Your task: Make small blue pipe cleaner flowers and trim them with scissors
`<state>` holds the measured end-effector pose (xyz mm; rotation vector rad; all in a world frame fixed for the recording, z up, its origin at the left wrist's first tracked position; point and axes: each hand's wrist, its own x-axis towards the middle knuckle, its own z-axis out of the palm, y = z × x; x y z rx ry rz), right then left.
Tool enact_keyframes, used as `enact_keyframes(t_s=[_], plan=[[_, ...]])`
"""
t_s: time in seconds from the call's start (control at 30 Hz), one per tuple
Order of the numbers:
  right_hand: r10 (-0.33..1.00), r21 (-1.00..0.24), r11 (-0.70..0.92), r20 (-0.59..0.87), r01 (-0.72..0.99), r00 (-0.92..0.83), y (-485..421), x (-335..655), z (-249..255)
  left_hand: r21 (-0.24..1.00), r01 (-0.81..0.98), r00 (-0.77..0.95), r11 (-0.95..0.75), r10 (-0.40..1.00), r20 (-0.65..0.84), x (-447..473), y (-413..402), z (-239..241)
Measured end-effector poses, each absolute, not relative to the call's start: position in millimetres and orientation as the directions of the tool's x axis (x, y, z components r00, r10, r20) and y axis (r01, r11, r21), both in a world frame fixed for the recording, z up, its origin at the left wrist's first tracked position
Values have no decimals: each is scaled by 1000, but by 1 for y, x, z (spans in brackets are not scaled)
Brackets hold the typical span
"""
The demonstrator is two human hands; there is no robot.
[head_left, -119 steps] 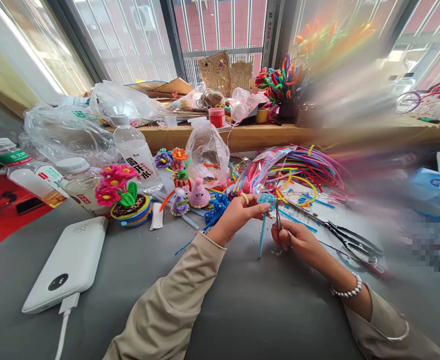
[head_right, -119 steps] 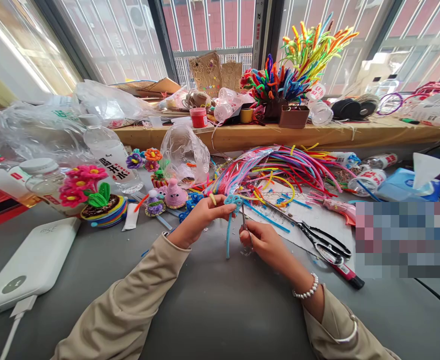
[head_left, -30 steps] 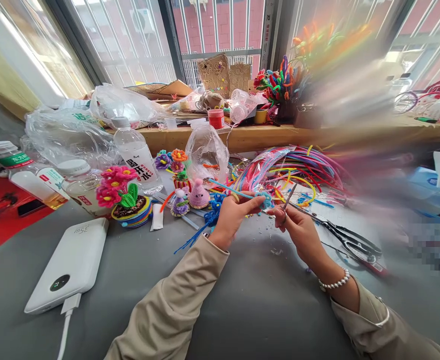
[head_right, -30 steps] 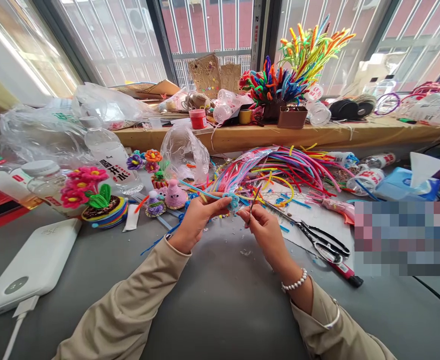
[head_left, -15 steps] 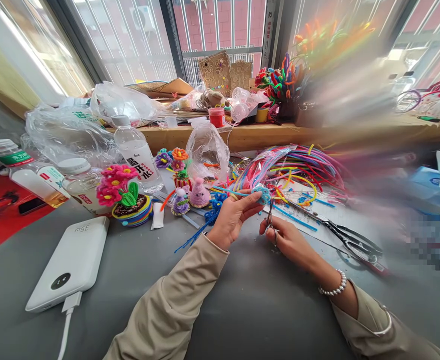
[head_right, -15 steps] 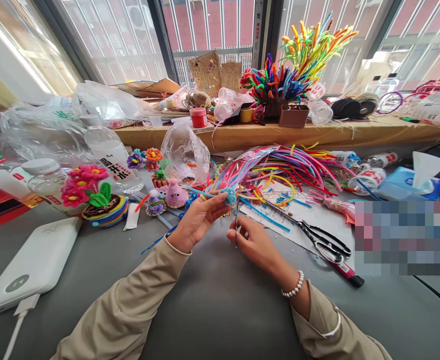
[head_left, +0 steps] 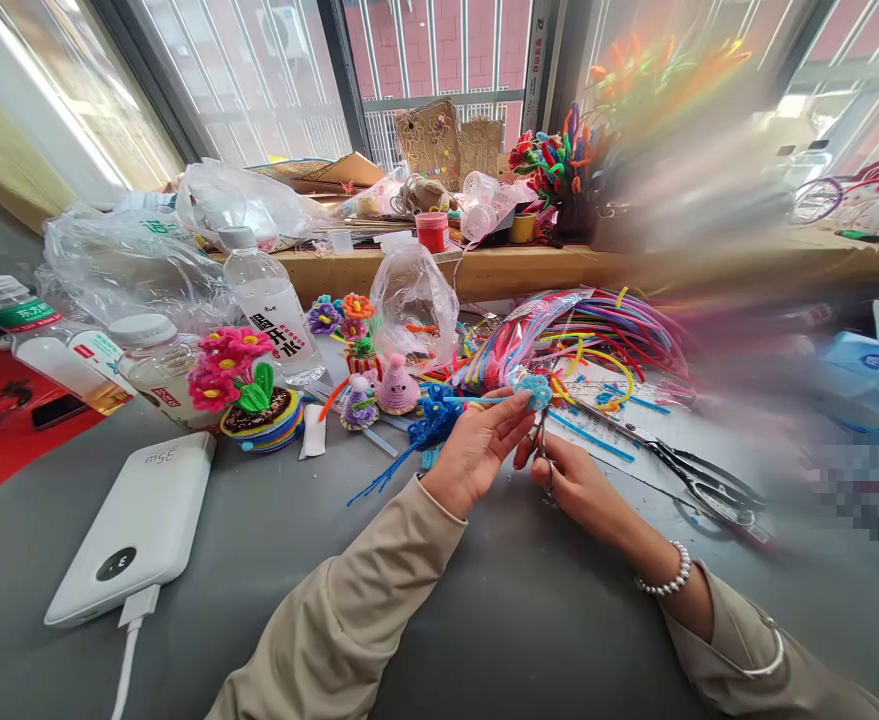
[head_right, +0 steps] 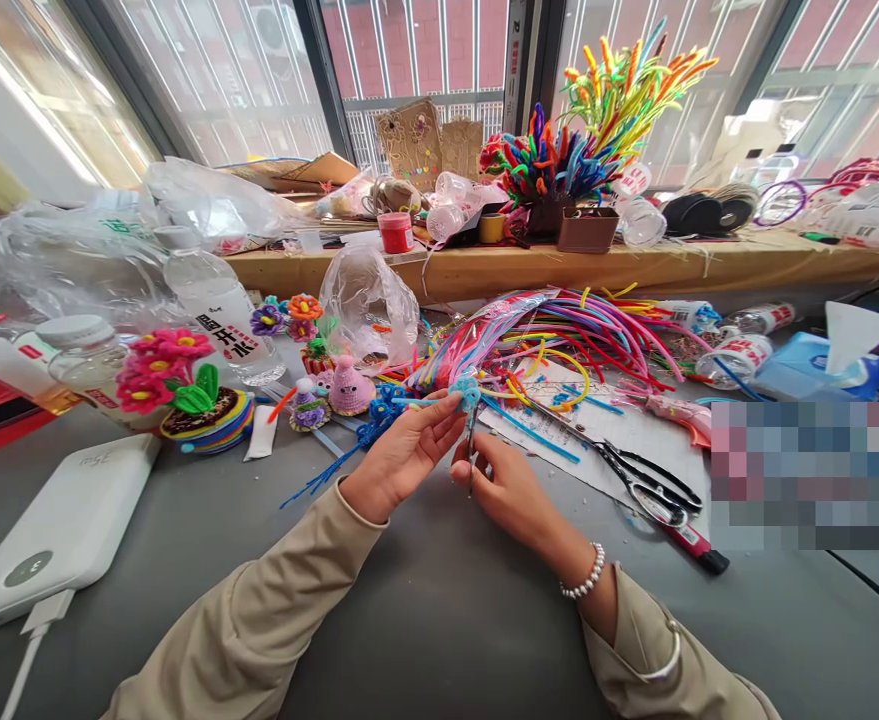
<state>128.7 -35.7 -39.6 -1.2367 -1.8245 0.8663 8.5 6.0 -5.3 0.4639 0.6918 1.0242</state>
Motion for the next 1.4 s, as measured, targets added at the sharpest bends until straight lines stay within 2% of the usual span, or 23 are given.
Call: enact_keyframes(t_s=[0.3,0.57,0.87,1.4], plan=[[941,-818,333,255,470,-223,-35,129,-44,635,-627,322,451,893,-316,13,-1,-7],[929,-827,369,314,424,-196,-35,129,-46,628,-638,366,446,893,-262,15,-3,-9],[926,-857,370,308,357,-220,-37,126,-44,579,-696,309,425,905,-293,18,-6,-8],[929,-809,369,314,457,-194,-35,126,-47,589,-678,288,440,896,-338,19,-8,-8]])
